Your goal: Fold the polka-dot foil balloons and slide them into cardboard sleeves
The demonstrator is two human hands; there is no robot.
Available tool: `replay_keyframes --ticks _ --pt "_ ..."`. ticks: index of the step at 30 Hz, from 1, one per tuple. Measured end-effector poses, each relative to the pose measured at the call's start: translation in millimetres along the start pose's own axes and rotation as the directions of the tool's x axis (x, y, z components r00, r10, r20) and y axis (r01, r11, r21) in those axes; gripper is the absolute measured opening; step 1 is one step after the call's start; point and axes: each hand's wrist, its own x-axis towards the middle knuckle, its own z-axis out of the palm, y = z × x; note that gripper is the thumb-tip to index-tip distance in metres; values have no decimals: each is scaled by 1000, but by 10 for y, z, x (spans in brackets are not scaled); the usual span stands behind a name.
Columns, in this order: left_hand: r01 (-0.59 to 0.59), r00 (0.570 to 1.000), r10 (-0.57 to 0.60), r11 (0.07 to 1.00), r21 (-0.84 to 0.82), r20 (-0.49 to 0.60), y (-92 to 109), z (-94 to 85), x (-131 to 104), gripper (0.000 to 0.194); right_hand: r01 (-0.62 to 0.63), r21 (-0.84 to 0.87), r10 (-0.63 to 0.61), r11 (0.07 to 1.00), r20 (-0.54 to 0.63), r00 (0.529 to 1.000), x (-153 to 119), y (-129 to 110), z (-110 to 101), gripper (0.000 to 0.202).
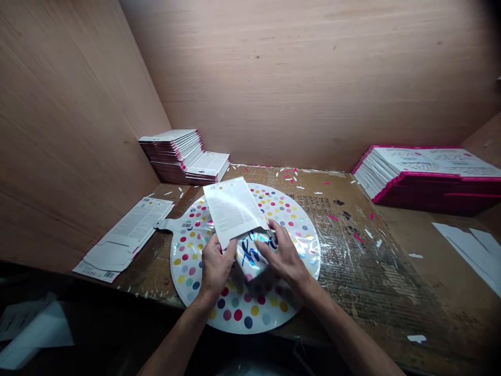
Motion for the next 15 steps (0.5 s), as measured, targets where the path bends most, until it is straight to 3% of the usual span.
replay_keyframes --ticks 2,3,5,7,9,13,15 --pt "28 997 -35 995 -97 -66 7 35 -17 41 283 -120 -290 951 -40 956 -222 -11 -33 73" --pt "27 998 -35 992 -126 -60 31 40 -48 41 412 -182 -424 893 -34 905 -335 -8 -45 71" --pt "32 998 -19 974 -226 57 102 35 -137 46 571 -253 -595 781 -21 803 -515 7 -64 57" --pt "102 972 -3 905 -413 233 173 32 -212 58 622 -253 -653 741 -59 755 -602 20 -88 52" --pt "250 921 -10 783 -570 391 217 54 -223 78 642 -208 -667 738 -80 741 -610 22 -123 50" --pt "516 805 -98 603 -609 586 215 199 -119 103 684 -210 -699 699 0 715 -558 10 -130 45" --pt "573 780 -131 545 -612 613 201 298 -115 104 641 -293 -669 710 4 743 -543 0 -50 43"
